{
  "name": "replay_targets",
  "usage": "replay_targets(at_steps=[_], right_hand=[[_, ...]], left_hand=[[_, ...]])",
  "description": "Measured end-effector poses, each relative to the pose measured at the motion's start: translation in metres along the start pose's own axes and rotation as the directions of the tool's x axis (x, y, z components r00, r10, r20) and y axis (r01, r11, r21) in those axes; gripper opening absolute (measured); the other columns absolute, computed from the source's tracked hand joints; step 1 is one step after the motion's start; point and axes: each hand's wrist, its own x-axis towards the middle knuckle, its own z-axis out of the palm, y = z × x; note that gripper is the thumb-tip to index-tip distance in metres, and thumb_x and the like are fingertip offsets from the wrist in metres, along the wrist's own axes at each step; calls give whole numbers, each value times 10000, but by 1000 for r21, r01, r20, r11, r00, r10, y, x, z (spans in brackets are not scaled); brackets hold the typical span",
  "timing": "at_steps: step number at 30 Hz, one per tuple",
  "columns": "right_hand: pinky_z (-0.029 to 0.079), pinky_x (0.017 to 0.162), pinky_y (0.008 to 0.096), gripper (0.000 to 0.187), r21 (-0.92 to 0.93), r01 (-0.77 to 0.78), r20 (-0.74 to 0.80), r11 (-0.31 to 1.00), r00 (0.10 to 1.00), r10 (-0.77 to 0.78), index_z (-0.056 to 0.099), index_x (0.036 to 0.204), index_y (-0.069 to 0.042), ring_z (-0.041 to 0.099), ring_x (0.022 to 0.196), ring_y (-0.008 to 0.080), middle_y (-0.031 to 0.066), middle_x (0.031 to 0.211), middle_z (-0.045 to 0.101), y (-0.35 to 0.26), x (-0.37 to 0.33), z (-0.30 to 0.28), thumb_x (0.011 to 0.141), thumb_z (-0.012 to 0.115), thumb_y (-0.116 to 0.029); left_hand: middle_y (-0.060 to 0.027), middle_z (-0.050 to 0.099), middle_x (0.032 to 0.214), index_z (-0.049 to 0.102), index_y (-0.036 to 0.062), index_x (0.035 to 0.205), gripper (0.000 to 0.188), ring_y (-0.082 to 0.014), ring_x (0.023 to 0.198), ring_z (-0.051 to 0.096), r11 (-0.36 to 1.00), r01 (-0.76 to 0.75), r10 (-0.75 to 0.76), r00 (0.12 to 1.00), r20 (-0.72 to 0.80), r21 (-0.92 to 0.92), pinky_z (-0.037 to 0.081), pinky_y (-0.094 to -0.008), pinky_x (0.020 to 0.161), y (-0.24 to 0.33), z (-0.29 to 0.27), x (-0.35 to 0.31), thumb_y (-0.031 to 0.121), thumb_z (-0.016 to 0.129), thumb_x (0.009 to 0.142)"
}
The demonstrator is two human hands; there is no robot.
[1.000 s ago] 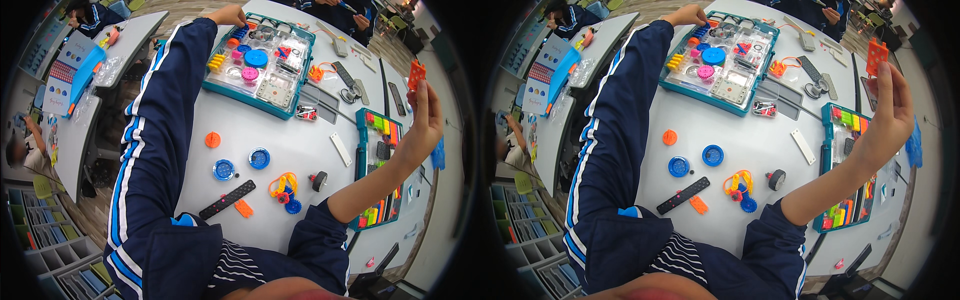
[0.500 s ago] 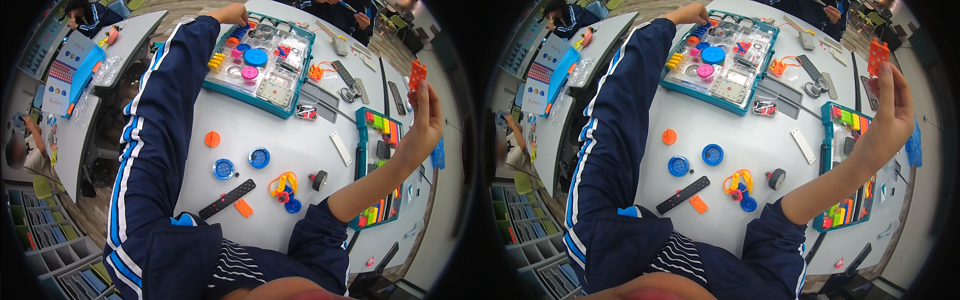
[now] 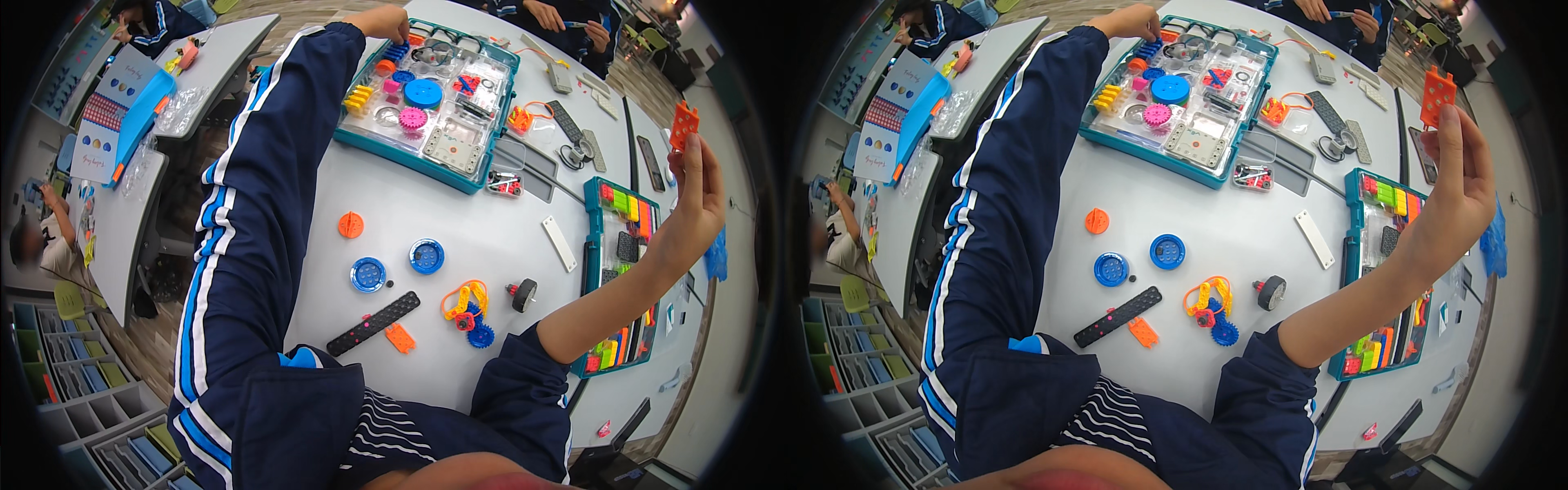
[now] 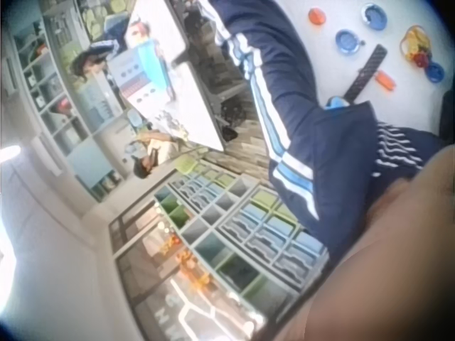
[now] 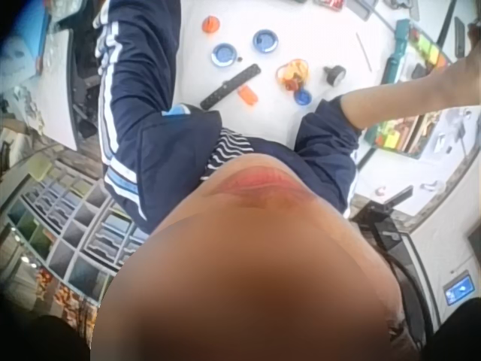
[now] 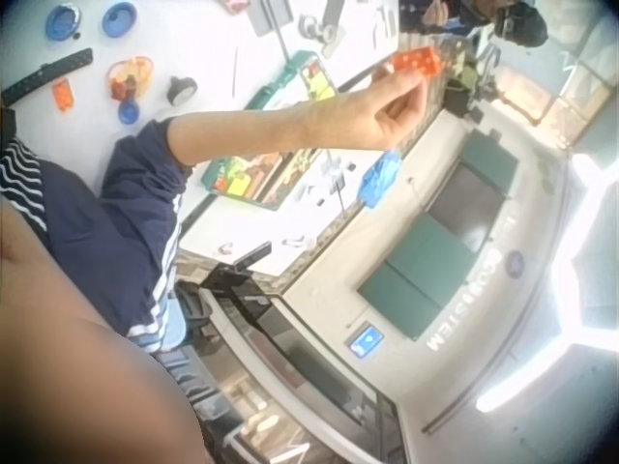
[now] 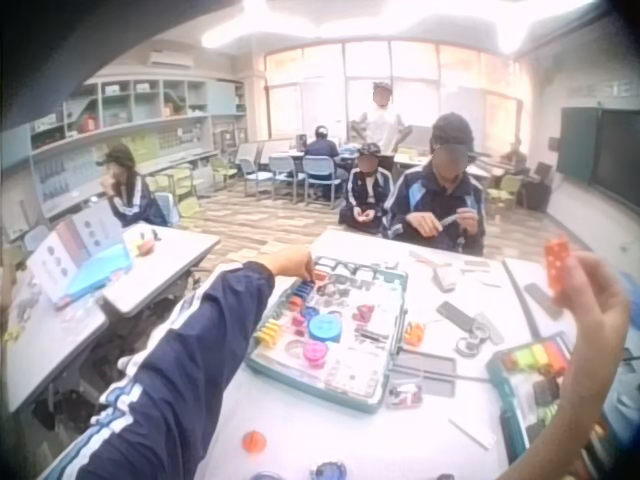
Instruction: The person assembles small plastic toy parts at a table, picking up pieces from a kit and connecting them by hand. They handle gears, connectors, and beams, occasionally placing parts back into the kit or on the table.
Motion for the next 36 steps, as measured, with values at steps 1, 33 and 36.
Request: replay_targets(at_steps=[1,33,36], right_hand=[[567,912,322,300,7,0,5,1000,1000,0,762,1126,-6,727,909,177,148,1020,752,0,0,0,935,765,-238],[564,921,315,272,45,2,20,999,1000,-3,758,1121,-4,716,908,171,136,1044,738,5,2,-3,941,760,-208],[562,925,316,272,25,-1,15,1000,1000,1,758,1121,-5,712,908,170,133,1046,736,6,2,-3,943,758,-210]], left_hand=[[-156,758,818,818,71,888,211,-304,718,725,1000,14,-13,1000,12,-14,553,-416,717,1,0,-1,192,843,717],[-152,774,870,820,59,915,384,-283,738,715,991,117,-117,993,-10,-58,545,-404,751,3,-1,-5,415,866,779],[-149,776,985,809,66,1012,340,-301,888,734,994,106,-106,994,1,41,569,-411,824,-3,11,2,327,832,795]])
